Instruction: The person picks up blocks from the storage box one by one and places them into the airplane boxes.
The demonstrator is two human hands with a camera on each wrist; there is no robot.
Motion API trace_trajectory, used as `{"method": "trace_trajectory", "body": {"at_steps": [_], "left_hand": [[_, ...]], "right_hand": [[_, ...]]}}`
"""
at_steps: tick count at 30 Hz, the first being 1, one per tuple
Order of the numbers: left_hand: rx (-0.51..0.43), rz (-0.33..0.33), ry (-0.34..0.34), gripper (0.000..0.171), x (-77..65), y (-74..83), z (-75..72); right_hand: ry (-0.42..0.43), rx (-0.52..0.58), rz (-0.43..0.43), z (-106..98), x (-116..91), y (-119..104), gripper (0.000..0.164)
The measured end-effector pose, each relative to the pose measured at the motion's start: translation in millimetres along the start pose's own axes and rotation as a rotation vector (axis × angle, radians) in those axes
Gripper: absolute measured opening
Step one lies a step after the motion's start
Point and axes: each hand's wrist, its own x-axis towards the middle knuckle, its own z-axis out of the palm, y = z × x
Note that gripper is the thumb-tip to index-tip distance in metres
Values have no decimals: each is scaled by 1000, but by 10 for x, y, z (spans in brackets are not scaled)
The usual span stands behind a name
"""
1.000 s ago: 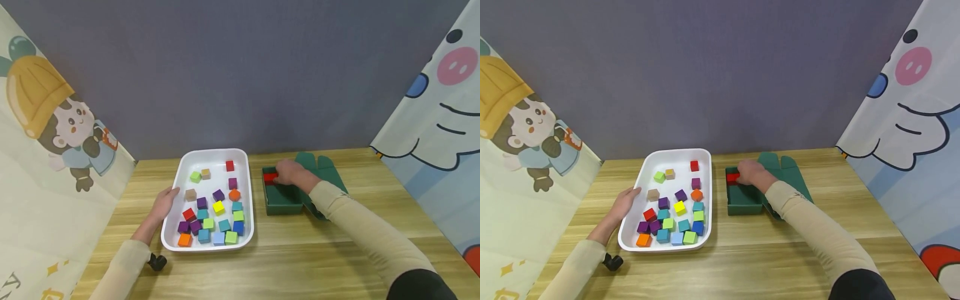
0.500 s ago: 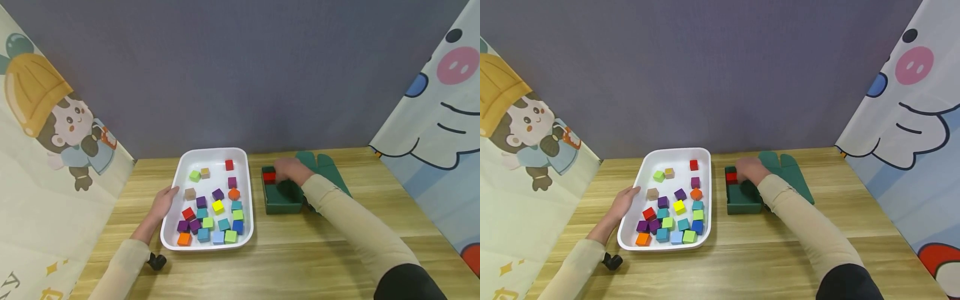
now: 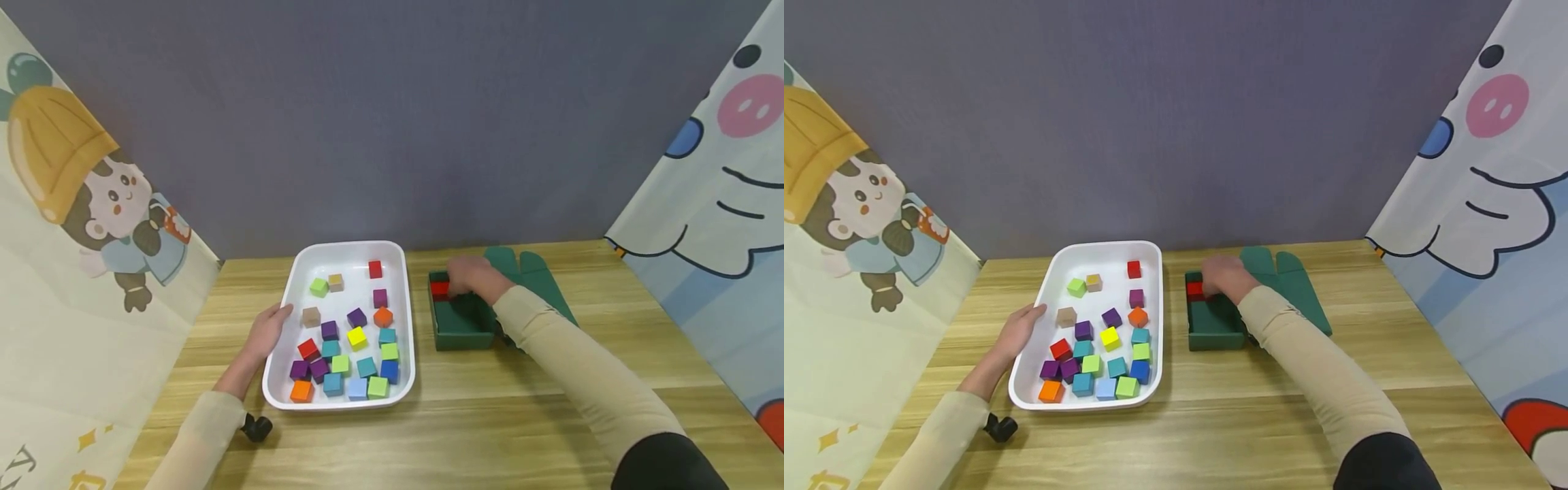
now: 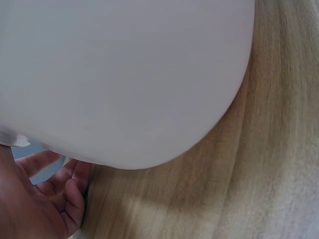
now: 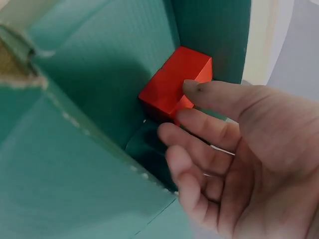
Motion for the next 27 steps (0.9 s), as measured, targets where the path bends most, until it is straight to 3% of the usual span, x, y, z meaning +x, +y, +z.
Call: {"method": "trace_trajectory", "body": {"at_steps": [4,8,11,12,17,21,27], "left_hand": [[4,-15,-10,64,-9,-2,-22],[4,-13,-10,63,-14,-10,-38],[-9,1,-9,63,-2,5,-44],[-11,5,-9,63,4,12,-46],[-10,2,0,61,-7,38,-57],[-15,-7,4,60,-43,27,-50],[-32,4,32,59,-39,-14,3]], "right_hand": [[61,-30,-77,-56,-118,-205,30],[170,81,-163,-195,-205,-514,31],[223,148,-190,-320,-187,-737,19],[233,148,-199,-349,-166,-805,14],[212,165,-236,-410,2,-1112,21],[238,153,-265,-388,194,-1267,10],[220,96,-192,-364,470,-1420,8]]}}
